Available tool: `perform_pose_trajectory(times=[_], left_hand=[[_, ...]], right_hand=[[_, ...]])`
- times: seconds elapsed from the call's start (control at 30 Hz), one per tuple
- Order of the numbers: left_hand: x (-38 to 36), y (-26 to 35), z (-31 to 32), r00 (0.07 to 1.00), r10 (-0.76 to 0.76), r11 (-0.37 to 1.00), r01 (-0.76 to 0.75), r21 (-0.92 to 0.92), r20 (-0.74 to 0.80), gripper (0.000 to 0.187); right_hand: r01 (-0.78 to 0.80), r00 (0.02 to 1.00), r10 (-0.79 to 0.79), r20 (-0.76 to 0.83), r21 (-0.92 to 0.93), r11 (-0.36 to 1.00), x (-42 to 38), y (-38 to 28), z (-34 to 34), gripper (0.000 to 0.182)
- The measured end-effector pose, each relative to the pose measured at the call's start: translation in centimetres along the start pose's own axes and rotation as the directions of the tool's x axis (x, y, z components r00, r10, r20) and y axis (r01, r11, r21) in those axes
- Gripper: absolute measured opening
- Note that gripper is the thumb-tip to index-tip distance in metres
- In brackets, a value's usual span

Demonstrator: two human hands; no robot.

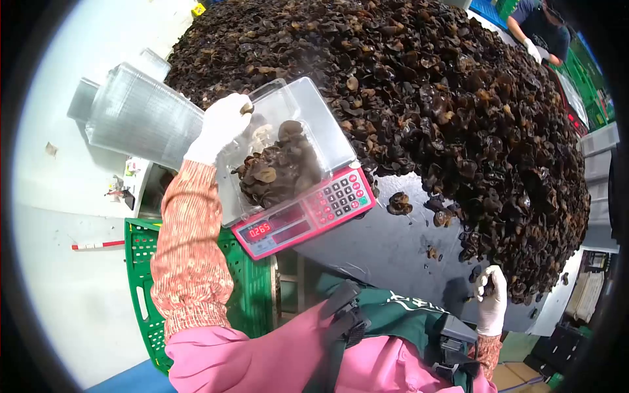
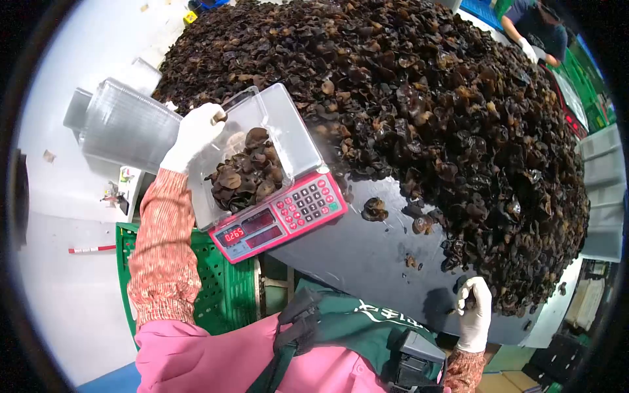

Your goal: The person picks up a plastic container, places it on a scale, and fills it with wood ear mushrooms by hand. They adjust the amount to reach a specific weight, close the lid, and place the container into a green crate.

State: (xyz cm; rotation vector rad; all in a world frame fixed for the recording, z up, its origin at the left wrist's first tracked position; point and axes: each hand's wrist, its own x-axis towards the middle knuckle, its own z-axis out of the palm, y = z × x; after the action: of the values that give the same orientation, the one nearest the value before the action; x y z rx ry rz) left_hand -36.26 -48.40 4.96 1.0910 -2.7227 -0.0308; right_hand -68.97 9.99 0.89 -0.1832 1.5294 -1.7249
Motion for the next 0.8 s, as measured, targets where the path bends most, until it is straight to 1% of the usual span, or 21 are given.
perform_pose_trajectory(times=[0.03, 0.07, 0.1, 0.13, 0.17, 0.2, 0.23, 0.27, 0.3, 0.33, 0.37, 0.4, 0.47, 0.53, 0.57, 0.6, 0.63, 0.67, 0.7, 0.73, 0.8], left_hand=[[-0.6, 2.5, -1.7, 0.998, -0.029, 0.983, 0.020, -0.182, -0.049, 0.017], [-1.2, 5.3, -3.7, 0.997, -0.058, 0.952, 0.069, -0.300, 0.045, 0.019], [-2.0, 7.9, -5.6, 0.987, -0.075, 0.904, 0.129, -0.407, 0.144, 0.021], [-2.4, 9.2, -6.3, 0.966, -0.084, 0.842, 0.201, -0.501, 0.246, 0.024], [-2.5, 9.4, -5.9, 0.972, -0.032, 0.861, 0.146, -0.487, 0.233, 0.024], [-2.5, 9.5, -5.4, 0.975, 0.019, 0.876, 0.090, -0.474, 0.221, 0.024], [-2.6, 9.8, -4.7, 0.974, 0.077, 0.885, 0.032, -0.465, 0.212, 0.024], [-2.7, 9.5, -3.6, 0.975, 0.206, 0.882, -0.148, -0.448, 0.084, 0.023], [-2.7, 8.9, -3.1, 0.968, 0.235, 0.877, -0.173, -0.447, 0.085, 0.021], [-2.3, 8.8, -2.7, 0.952, 0.292, 0.858, -0.220, -0.464, 0.089, 0.020], [-2.5, 10.0, -3.5, 0.963, 0.170, 0.834, -0.026, -0.551, 0.211, 0.017], [-2.5, 9.9, -3.5, 0.934, 0.235, 0.821, -0.043, -0.570, 0.269, 0.014], [-2.4, 7.8, -1.9, 0.925, 0.269, 0.893, -0.135, -0.430, 0.268, 0.016], [-2.1, 6.6, -2.0, 0.919, 0.261, 0.907, -0.128, -0.400, 0.297, 0.024], [-2.3, 6.3, -2.5, 0.935, 0.224, 0.906, -0.095, -0.413, 0.275, 0.029], [-2.6, 5.9, -3.0, 0.952, 0.174, 0.907, -0.055, -0.417, 0.253, 0.034], [-2.8, 5.0, -3.3, 0.966, 0.070, 0.859, 0.067, -0.507, 0.247, 0.039], [-3.5, 6.8, -5.8, 0.966, 0.009, 0.909, 0.100, -0.406, 0.259, 0.041], [-4.4, 7.3, -7.2, 0.975, -0.045, 0.915, 0.128, -0.384, 0.220, 0.041], [-5.4, 7.4, -8.1, 0.978, -0.104, 0.918, 0.164, -0.362, 0.179, 0.042], [-8.4, 7.4, -9.2, 0.983, -0.179, 0.869, 0.177, -0.463, 0.040, 0.039]], right_hand=[[0.009, 1.000, -0.009, -0.008, -0.013, 1.000, -0.2, 0.1, -0.3, 0.025], [0.008, 1.000, -0.008, 0.011, -0.024, 1.000, -0.2, 0.4, -1.0, 0.026], [-0.002, 1.000, 0.002, -0.003, -0.032, 0.999, -0.3, 0.5, -1.1, 0.024], [-0.013, 1.000, 0.013, -0.015, -0.043, 0.999, -0.3, 0.5, -1.1, 0.023], [-0.013, 1.000, 0.012, -0.028, -0.034, 0.999, -0.4, 0.6, -0.9, 0.022], [-0.008, 1.000, 0.008, -0.009, -0.045, 0.999, -0.4, 0.9, -1.2, 0.021], [-0.036, 0.999, 0.036, -0.006, -0.056, 0.998, -0.3, 0.9, -0.9, 0.022], [-0.065, 0.998, 0.064, -0.020, -0.065, 0.996, -0.5, 0.6, -0.6, 0.022], [-0.092, 0.996, 0.090, -0.022, -0.156, 0.984, -1.0, -0.2, 0.0, 0.021], [-0.128, 0.991, 0.117, -0.060, -0.237, 0.963, -2.1, -1.1, 0.4, 0.020], [-0.179, 0.984, 0.162, -0.080, -0.336, 0.924, -3.9, -1.5, -0.4, 0.021], [-0.239, 0.971, 0.218, -0.097, -0.427, 0.872, -5.6, -1.6, -1.8, 0.022], [-0.257, 0.964, 0.238, -0.115, -0.624, 0.738, -8.1, -1.2, -4.9, 0.022], [-0.321, 0.945, 0.231, -0.231, -0.784, 0.531, -10.4, -0.6, -8.5, 0.021], [-0.347, 0.933, 0.202, -0.297, -0.890, 0.295, -11.6, 0.0, -10.2, 0.023], [-0.348, 0.932, 0.146, -0.332, -0.931, 0.107, -12.6, 1.0, -11.8, 0.024], [-0.341, 0.933, 0.090, -0.348, -0.936, -0.085, -13.5, 2.3, -13.2, 0.026], [-0.327, 0.937, 0.034, -0.349, -0.905, -0.272, -14.4, 3.3, -14.0, 0.028], [-0.321, 0.933, 0.015, -0.359, -0.850, -0.418, -15.2, 4.0, -14.2, 0.031], [-0.275, 0.959, -0.026, -0.284, -0.896, -0.349, -14.7, 3.8, -14.1, 0.030], [-0.147, 0.986, -0.109, -0.126, -0.967, -0.209, -13.6, 3.2, -13.1, 0.028]])
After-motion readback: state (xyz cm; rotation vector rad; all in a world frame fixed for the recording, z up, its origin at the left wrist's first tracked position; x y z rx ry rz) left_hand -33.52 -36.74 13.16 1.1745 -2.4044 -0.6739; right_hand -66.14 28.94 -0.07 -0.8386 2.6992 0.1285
